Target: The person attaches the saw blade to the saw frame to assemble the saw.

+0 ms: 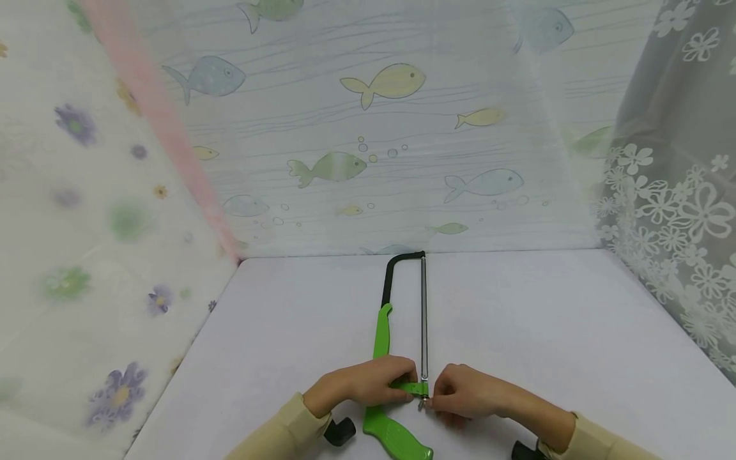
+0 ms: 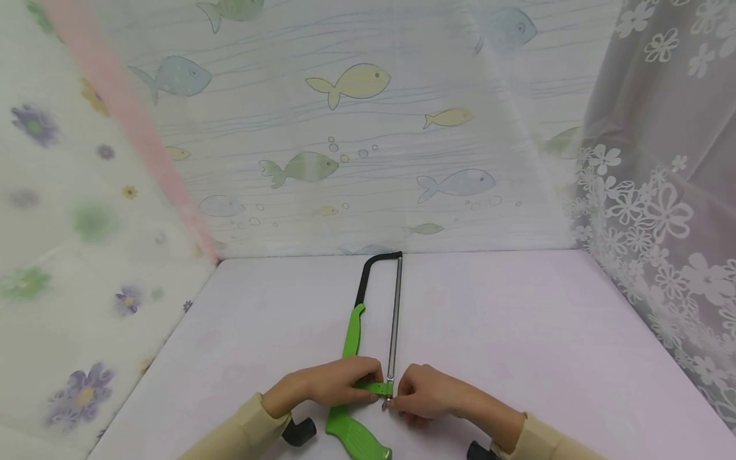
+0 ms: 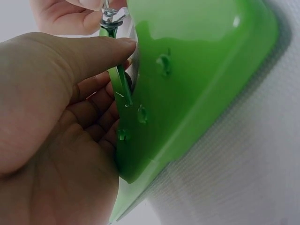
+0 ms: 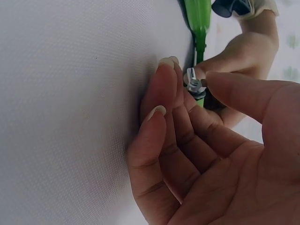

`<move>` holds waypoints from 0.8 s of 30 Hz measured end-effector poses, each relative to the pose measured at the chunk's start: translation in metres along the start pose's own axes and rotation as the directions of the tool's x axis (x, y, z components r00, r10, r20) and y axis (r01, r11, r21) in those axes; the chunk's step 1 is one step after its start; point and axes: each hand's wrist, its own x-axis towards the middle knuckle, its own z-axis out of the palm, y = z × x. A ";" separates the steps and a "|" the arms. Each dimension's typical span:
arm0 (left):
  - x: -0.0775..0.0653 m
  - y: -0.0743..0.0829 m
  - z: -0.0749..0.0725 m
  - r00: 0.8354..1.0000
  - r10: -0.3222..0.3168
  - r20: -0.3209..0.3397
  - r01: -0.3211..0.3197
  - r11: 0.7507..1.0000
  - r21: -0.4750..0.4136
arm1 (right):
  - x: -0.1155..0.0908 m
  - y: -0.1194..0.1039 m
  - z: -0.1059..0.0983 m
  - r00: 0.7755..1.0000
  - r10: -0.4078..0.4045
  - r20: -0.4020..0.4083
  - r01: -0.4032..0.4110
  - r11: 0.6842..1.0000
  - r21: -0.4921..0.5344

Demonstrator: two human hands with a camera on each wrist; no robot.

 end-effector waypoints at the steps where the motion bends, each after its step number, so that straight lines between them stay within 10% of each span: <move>1: 0.000 0.000 0.000 1.000 0.001 0.000 -0.001 1.000 0.001 | 0.000 0.001 0.000 1.000 -0.004 0.002 0.004 1.000 0.000; 24: -0.001 0.002 0.000 1.000 -0.004 -0.010 0.004 1.000 -0.002 | 0.005 -0.004 0.006 0.999 -0.036 -0.005 0.035 0.999 -0.034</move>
